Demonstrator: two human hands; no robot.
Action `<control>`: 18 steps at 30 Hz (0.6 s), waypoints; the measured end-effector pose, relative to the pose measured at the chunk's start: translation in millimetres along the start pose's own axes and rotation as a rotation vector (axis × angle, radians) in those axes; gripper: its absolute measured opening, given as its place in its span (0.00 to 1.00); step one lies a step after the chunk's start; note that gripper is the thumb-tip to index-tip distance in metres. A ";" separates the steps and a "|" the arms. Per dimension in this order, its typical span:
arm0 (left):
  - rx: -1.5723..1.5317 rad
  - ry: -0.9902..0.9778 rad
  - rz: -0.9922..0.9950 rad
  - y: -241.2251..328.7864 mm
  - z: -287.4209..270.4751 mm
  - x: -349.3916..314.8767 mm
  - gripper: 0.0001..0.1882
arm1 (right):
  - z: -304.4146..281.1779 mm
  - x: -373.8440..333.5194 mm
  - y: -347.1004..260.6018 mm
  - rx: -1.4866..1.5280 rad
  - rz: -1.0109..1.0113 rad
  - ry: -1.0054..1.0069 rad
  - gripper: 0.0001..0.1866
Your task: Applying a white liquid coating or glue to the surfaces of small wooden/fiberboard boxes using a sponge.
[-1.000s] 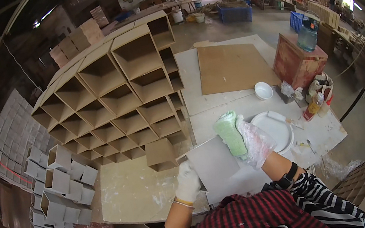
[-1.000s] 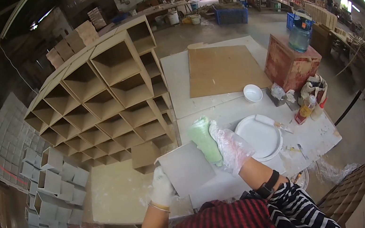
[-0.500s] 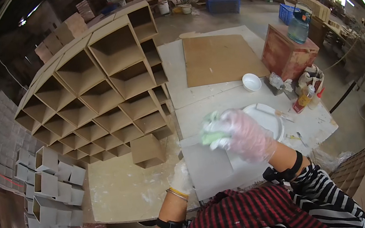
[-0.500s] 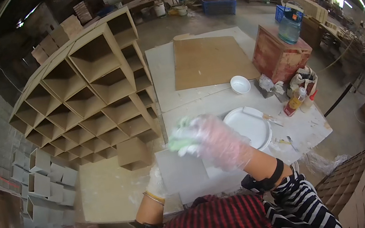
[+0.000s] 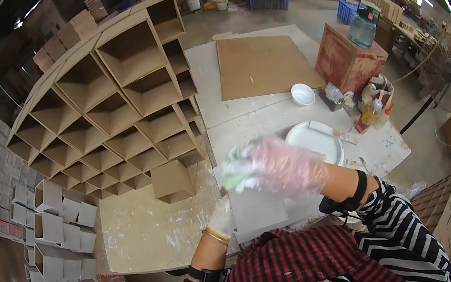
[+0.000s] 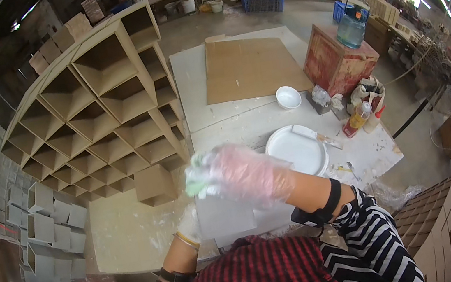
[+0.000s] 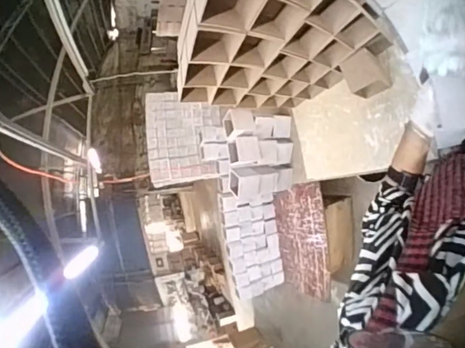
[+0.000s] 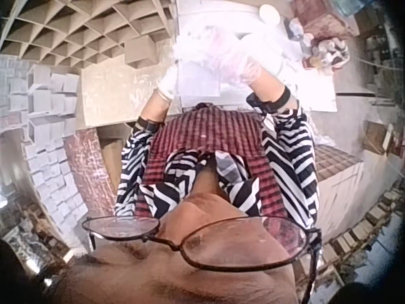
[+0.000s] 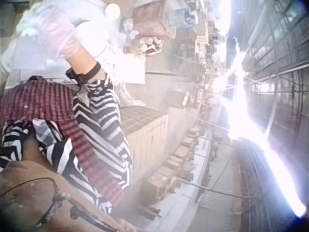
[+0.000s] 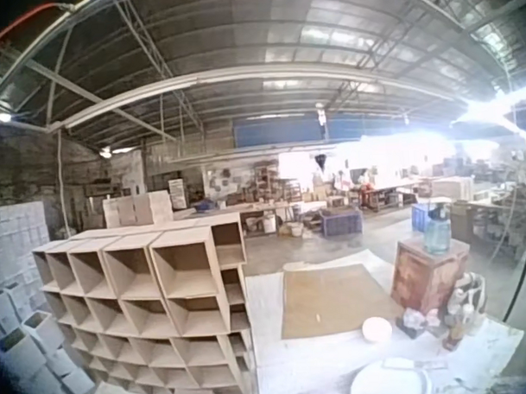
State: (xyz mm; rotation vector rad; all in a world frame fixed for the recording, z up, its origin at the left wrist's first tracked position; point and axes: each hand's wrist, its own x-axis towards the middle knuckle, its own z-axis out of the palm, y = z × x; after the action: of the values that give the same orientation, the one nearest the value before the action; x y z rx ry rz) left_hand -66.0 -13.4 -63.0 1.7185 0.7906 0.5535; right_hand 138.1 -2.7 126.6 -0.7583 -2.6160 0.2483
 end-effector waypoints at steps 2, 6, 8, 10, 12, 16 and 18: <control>-0.358 0.013 -0.015 -14.4 8.8 1.9 0.21 | 7.1 -0.1 -9.3 -0.037 0.204 -0.184 0.16; 0.547 0.060 0.573 18.4 -13.6 -13.3 0.20 | 16.6 -13.4 34.0 -0.499 -0.033 0.103 0.18; 0.627 0.118 0.526 18.4 -18.4 -14.1 0.20 | 17.8 -22.7 48.0 0.277 0.492 0.363 0.18; 0.439 0.218 0.179 22.2 -17.9 -27.6 0.22 | 19.2 -24.4 42.2 0.699 0.738 0.472 0.17; 0.413 0.205 0.196 56.2 -21.1 -22.6 0.22 | 34.7 -39.0 50.3 1.098 1.014 0.592 0.16; 0.657 0.181 0.380 108.6 -26.2 -11.5 0.24 | 86.5 -50.2 66.9 1.327 0.602 0.744 0.19; 0.789 0.264 0.438 106.4 -21.2 -3.3 0.25 | 84.0 -45.4 58.0 0.862 0.477 0.739 0.21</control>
State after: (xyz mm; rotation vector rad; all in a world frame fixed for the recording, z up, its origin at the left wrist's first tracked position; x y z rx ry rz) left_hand -59.0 -19.9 45.1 2.6198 0.8856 0.8466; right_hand 164.7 16.4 19.9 -0.8894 -1.3982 0.9403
